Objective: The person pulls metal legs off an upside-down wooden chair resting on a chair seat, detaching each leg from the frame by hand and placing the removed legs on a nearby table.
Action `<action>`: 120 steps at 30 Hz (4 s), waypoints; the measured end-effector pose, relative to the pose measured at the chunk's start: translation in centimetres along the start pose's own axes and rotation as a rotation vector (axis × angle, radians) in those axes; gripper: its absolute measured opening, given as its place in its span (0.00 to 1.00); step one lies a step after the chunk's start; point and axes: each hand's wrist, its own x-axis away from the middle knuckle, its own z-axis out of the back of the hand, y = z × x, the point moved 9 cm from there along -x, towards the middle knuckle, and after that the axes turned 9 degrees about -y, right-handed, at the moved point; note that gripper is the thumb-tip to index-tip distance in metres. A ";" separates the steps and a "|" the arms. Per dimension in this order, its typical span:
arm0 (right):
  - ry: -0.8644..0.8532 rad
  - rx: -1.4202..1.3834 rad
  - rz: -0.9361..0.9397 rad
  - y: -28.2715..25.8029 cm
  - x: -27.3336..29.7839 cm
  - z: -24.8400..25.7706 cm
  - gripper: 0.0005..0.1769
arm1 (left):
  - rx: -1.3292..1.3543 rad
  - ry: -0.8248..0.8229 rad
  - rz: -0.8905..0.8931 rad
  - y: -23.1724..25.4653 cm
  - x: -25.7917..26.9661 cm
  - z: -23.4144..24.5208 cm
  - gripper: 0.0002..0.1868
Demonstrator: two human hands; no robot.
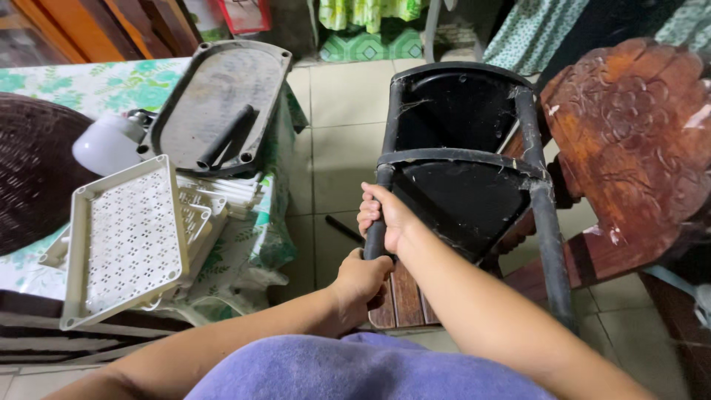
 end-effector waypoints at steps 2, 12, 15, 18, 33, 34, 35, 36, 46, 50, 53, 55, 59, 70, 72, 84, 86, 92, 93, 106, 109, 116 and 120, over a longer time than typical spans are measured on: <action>0.101 0.028 -0.009 0.5 -0.6 1.2 0.18 | -0.014 0.048 -0.009 0.1 0.6 -0.1 0.09; 0.516 0.444 0.116 -1.8 -0.7 6.1 0.12 | 0.231 -0.381 0.090 -3.2 -3.3 -2.7 0.14; 0.618 0.591 0.189 -2.3 -1.1 6.7 0.14 | 0.364 -0.607 0.156 -4.0 -3.5 -3.3 0.20; 0.613 0.611 0.182 -2.3 -0.9 6.9 0.14 | 0.400 -0.728 0.225 -4.8 -3.1 -3.7 0.26; -0.077 0.109 0.237 -4.3 -0.9 -3.3 0.17 | 0.015 -0.472 0.007 2.4 -2.2 1.3 0.15; -0.055 0.092 0.234 -4.5 -1.6 -2.7 0.16 | -0.008 -0.461 -0.024 2.8 -1.8 1.2 0.14; -0.033 0.075 0.232 -4.7 -2.5 -2.1 0.15 | -0.238 -0.266 -0.131 4.0 -1.6 2.4 0.12; -0.005 0.053 0.233 -4.8 -3.1 -1.3 0.15 | -0.469 -0.072 -0.231 5.3 -1.1 3.3 0.13; 0.411 0.237 0.291 -3.4 -3.6 2.3 0.17 | -0.779 0.174 -0.572 6.1 -0.3 3.8 0.18; 0.530 0.345 0.335 -3.9 -2.3 2.0 0.13 | -0.410 -0.052 -0.324 2.8 -2.7 3.7 0.11; 0.702 0.511 0.392 -5.1 -1.2 2.0 0.12 | -0.134 -0.263 -0.231 1.4 -2.9 2.4 0.07; 0.829 0.635 0.416 -5.8 -0.2 2.3 0.11 | 0.076 -0.458 -0.166 0.5 -2.6 0.8 0.07; 0.755 0.719 0.398 -6.3 0.5 2.5 0.13 | 0.268 -0.693 -0.086 -0.2 -2.0 -1.1 0.09; 0.164 0.049 0.168 -1.7 0.2 -0.5 0.18 | 0.232 -0.644 -0.039 -0.8 -2.5 -0.1 0.12; 0.123 0.032 0.155 -1.7 0.0 -0.4 0.16 | -0.125 -0.343 -0.113 -0.1 -2.5 1.8 0.08; 0.249 0.260 0.186 -3.0 -3.3 4.4 0.20 | -0.111 -0.142 -0.011 -0.8 -0.2 0.6 0.11; 0.393 0.343 0.248 -4.2 -1.8 4.8 0.16 | -0.065 -0.244 0.008 -1.2 -1.1 0.1 0.10; 0.689 0.584 0.385 -5.4 1.3 4.0 0.15 | 0.219 -0.738 0.154 -3.2 -1.7 -2.6 0.19; 0.713 0.603 0.398 -5.2 1.9 4.1 0.16 | 0.210 -0.769 0.171 -3.8 -1.4 -2.4 0.19; 0.145 0.072 0.172 -2.9 0.6 0.6 0.17 | 0.158 -0.883 0.250 -3.4 -2.9 -1.2 0.17; 0.103 0.035 0.166 -2.9 0.3 0.6 0.15 | 0.157 -0.885 0.297 -4.2 -1.9 -1.0 0.20; 0.306 0.282 0.363 -4.8 -2.0 2.7 0.17 | -0.495 0.094 -0.416 2.2 -1.3 2.8 0.16; 0.539 0.445 0.425 -5.7 -1.3 3.0 0.19 | -0.657 0.173 -0.435 3.8 0.3 1.6 0.18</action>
